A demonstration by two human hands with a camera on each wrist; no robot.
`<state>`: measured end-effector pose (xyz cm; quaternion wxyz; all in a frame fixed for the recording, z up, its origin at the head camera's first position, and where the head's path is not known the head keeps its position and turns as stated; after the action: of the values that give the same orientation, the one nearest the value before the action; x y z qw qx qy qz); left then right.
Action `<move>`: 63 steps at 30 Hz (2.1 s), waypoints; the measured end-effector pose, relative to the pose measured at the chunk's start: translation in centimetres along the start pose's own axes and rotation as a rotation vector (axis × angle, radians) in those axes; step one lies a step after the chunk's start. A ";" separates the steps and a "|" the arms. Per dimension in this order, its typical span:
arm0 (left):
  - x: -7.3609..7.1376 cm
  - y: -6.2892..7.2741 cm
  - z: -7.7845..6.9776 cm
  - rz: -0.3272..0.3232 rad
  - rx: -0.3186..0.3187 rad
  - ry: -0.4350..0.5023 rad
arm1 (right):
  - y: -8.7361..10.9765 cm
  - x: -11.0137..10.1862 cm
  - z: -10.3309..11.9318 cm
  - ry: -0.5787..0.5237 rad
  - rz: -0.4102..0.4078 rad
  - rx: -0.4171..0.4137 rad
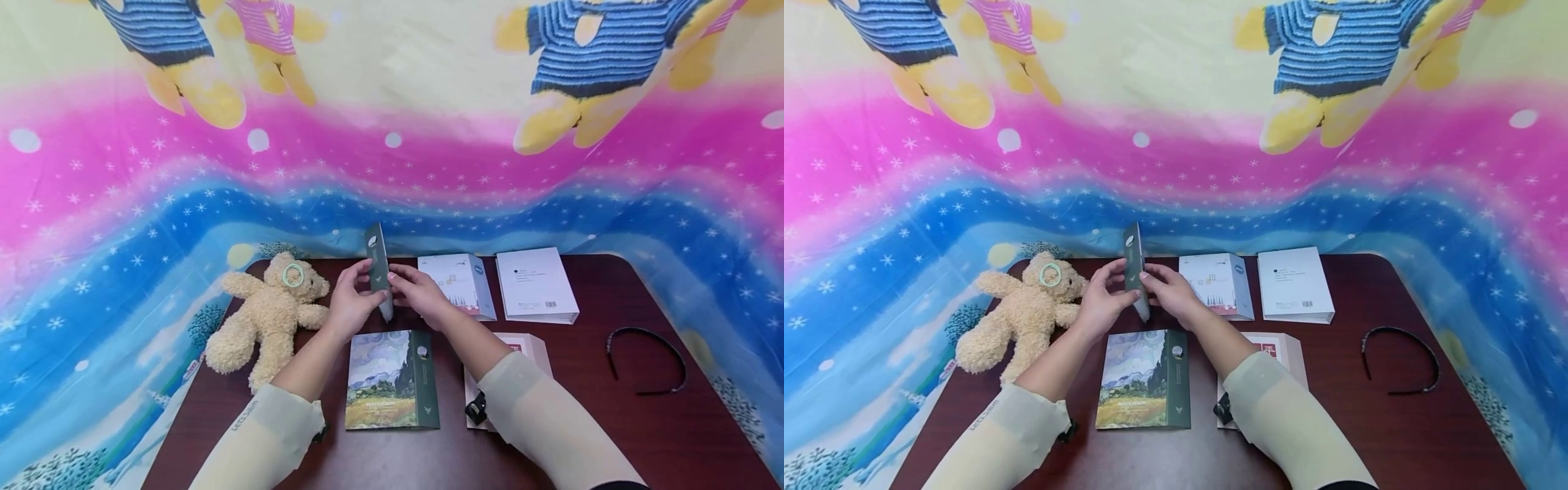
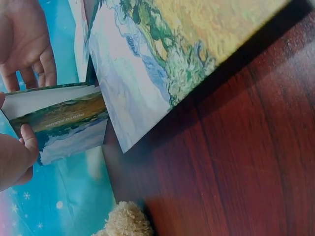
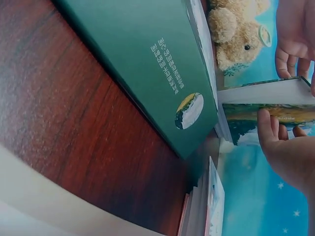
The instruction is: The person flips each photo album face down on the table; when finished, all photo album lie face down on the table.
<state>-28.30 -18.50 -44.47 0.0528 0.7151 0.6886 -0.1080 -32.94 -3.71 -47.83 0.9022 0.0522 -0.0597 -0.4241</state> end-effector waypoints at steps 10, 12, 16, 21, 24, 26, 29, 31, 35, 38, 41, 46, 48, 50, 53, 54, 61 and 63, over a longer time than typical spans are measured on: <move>1.2 -0.4 0.4 0.041 -0.024 0.051 | 0.7 -0.9 0.3 0.002 -0.009 -0.015; 1.4 -0.5 0.5 0.051 -0.031 0.048 | 0.9 -1.1 0.4 -0.004 -0.012 -0.015; 1.8 -0.6 0.8 0.069 -0.062 0.022 | 1.3 -1.5 0.5 0.007 -0.015 -0.012; 2.4 -0.8 1.4 0.106 -0.094 0.022 | 1.5 -2.2 0.4 0.028 -0.030 -0.005; 2.9 -0.9 1.8 0.137 -0.104 0.028 | 1.7 -2.6 0.2 0.037 -0.046 0.003; 3.2 -0.9 2.2 0.159 -0.117 0.028 | 1.8 -2.9 0.1 0.045 -0.054 0.009; 3.5 -0.8 2.7 0.190 -0.139 0.034 | 2.0 -3.2 0.1 0.051 -0.065 0.011; 3.7 -0.7 3.0 0.210 -0.152 0.032 | 2.0 -3.5 0.0 0.052 -0.073 0.011; 3.9 -0.8 3.5 0.238 -0.177 0.029 | 2.1 -4.0 -0.2 0.042 -0.091 0.012; 4.0 -1.0 4.0 0.252 -0.194 0.028 | 2.1 -4.3 -0.4 0.026 -0.096 0.012; 4.0 -1.2 4.5 0.267 -0.209 0.014 | 2.2 -4.7 -0.7 0.021 -0.107 0.016; 3.8 -1.4 5.3 0.293 -0.229 -0.018 | 2.5 -5.2 -1.2 0.045 -0.136 0.027; 3.7 -1.5 5.5 0.296 -0.235 -0.026 | 2.6 -5.3 -1.3 0.053 -0.141 0.035; 3.6 -1.4 5.5 0.294 -0.235 -0.032 | 2.7 -5.3 -1.4 0.052 -0.139 0.043; 3.5 -1.4 5.4 0.291 -0.235 -0.033 | 2.7 -5.3 -1.6 0.039 -0.134 0.056; 3.4 -1.4 5.5 0.291 -0.235 -0.033 | 2.7 -5.3 -1.8 0.034 -0.136 0.062; 2.7 -1.3 6.5 0.268 -0.261 -0.043 | 2.4 -4.9 -2.6 -0.021 -0.143 0.088; 2.5 -1.2 6.7 0.263 -0.266 -0.040 | 2.2 -4.7 -2.9 -0.047 -0.142 0.086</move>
<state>-29.99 -17.49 -51.41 0.1744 0.7834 0.5961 -0.0225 -33.79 1.47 -50.66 0.8652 0.0848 -0.0953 -0.4850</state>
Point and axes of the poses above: each hand's wrist, its own y-axis away from the middle knuckle, its own x-axis out of the palm, z = x × y, the point moved 8 cm from there along -y, towards the middle knuckle, and after that the axes turned 11 degrees about z, right-handed, at the moved point
